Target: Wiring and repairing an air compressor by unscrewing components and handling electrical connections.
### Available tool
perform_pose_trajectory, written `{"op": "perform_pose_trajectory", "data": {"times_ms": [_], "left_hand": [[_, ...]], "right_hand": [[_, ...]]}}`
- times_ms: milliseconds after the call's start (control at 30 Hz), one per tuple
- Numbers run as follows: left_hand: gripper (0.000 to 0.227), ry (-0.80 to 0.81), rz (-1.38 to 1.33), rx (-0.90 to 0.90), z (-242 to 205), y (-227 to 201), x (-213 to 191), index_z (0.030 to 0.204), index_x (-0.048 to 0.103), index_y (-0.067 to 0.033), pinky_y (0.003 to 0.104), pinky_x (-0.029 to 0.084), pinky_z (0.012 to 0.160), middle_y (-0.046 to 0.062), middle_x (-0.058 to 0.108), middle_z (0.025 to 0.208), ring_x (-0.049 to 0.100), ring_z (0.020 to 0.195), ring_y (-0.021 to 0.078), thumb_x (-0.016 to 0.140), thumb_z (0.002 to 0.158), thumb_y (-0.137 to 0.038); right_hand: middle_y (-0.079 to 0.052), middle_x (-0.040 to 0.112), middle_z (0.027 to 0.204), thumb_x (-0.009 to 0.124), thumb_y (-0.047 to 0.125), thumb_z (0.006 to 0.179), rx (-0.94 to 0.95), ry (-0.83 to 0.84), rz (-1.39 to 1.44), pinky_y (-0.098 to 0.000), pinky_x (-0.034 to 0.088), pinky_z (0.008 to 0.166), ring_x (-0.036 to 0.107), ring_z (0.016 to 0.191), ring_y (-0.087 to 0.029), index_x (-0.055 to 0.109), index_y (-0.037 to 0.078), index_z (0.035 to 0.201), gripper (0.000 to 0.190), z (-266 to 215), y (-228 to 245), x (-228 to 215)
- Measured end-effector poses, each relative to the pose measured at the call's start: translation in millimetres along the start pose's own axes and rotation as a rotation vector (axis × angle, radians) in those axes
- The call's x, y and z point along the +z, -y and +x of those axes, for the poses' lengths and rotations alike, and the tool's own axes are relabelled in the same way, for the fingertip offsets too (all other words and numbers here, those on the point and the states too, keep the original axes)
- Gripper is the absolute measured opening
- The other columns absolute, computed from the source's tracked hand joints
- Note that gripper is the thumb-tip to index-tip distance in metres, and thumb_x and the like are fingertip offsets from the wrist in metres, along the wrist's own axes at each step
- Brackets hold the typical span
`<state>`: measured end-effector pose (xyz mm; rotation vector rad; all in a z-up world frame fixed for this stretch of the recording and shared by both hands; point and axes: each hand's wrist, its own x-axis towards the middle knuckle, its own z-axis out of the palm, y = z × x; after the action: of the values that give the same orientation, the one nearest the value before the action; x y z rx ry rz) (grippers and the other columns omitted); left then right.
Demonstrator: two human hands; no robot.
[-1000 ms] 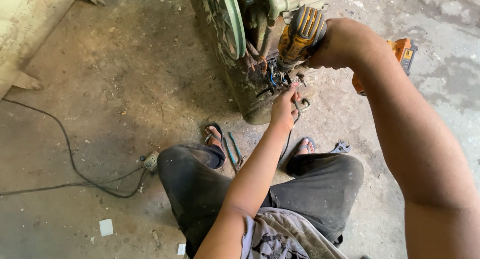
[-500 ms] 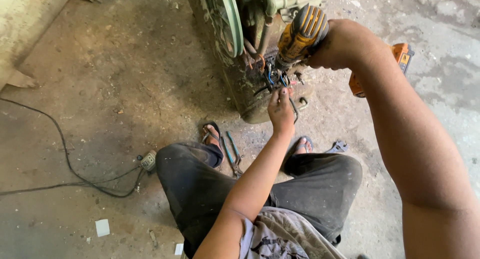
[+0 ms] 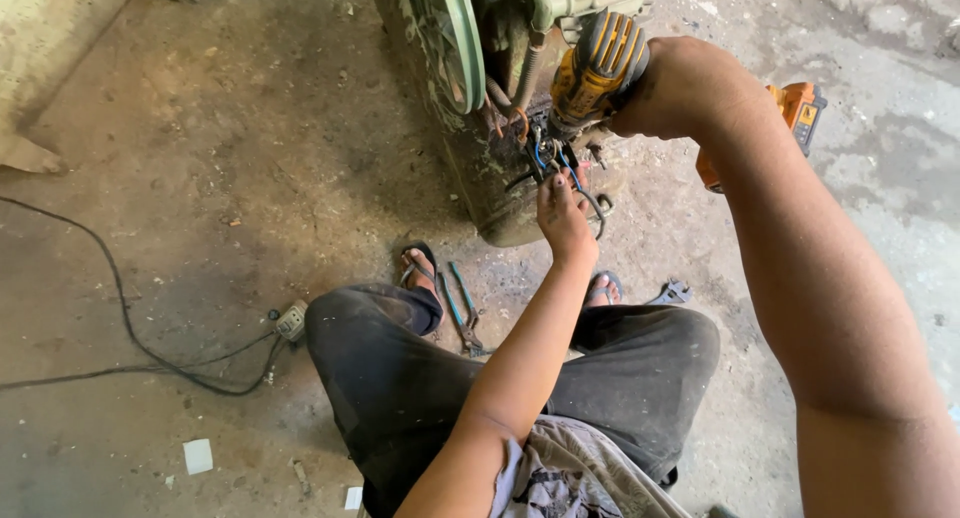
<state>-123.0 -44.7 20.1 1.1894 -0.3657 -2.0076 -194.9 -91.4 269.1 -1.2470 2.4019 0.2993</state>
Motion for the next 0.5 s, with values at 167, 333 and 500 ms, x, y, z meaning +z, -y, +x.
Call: {"op": "perform_pose_trajectory", "data": {"times_ms": [167, 333, 500], "left_hand": [[0.031, 0.036, 0.011, 0.142, 5.7, 17.2, -9.4, 0.127, 0.066, -0.0125, 0.043, 0.05, 0.102, 0.007, 0.071, 0.124, 0.066, 0.117, 0.0202, 0.059, 0.101, -0.028], [0.039, 0.004, -0.011, 0.047, -8.2, -5.8, -9.1, 0.131, 0.07, -0.0167, 0.049, 0.046, 0.111, 0.006, 0.069, 0.139, 0.06, 0.136, 0.0263, 0.064, 0.095, -0.031], [0.032, 0.014, -0.243, -0.098, 12.4, 8.9, -8.2, 0.127, 0.072, -0.0196, 0.04, 0.036, 0.11, -0.005, 0.068, 0.137, 0.056, 0.131, 0.0162, 0.064, 0.097, -0.024]], "right_hand": [[-0.015, 0.073, 0.083, 0.069, 0.022, 0.08, 0.012, -0.013, 0.02, -0.0463, 0.053, 0.066, 0.065, 0.069, -0.031, 0.076, 0.009, 0.102, 0.026, -1.8, -6.6, 4.7], [-0.016, 0.072, 0.09, 0.072, 0.018, 0.078, 0.058, -0.008, 0.072, -0.0469, 0.054, 0.069, 0.065, 0.078, -0.032, 0.075, 0.007, 0.107, 0.031, -6.1, -6.7, 1.2], [-0.015, 0.069, 0.075, 0.071, 0.02, 0.074, 0.022, -0.029, 0.04, -0.045, 0.052, 0.061, 0.064, 0.065, -0.03, 0.075, 0.006, 0.095, 0.026, 4.9, -15.6, 8.4]]}}
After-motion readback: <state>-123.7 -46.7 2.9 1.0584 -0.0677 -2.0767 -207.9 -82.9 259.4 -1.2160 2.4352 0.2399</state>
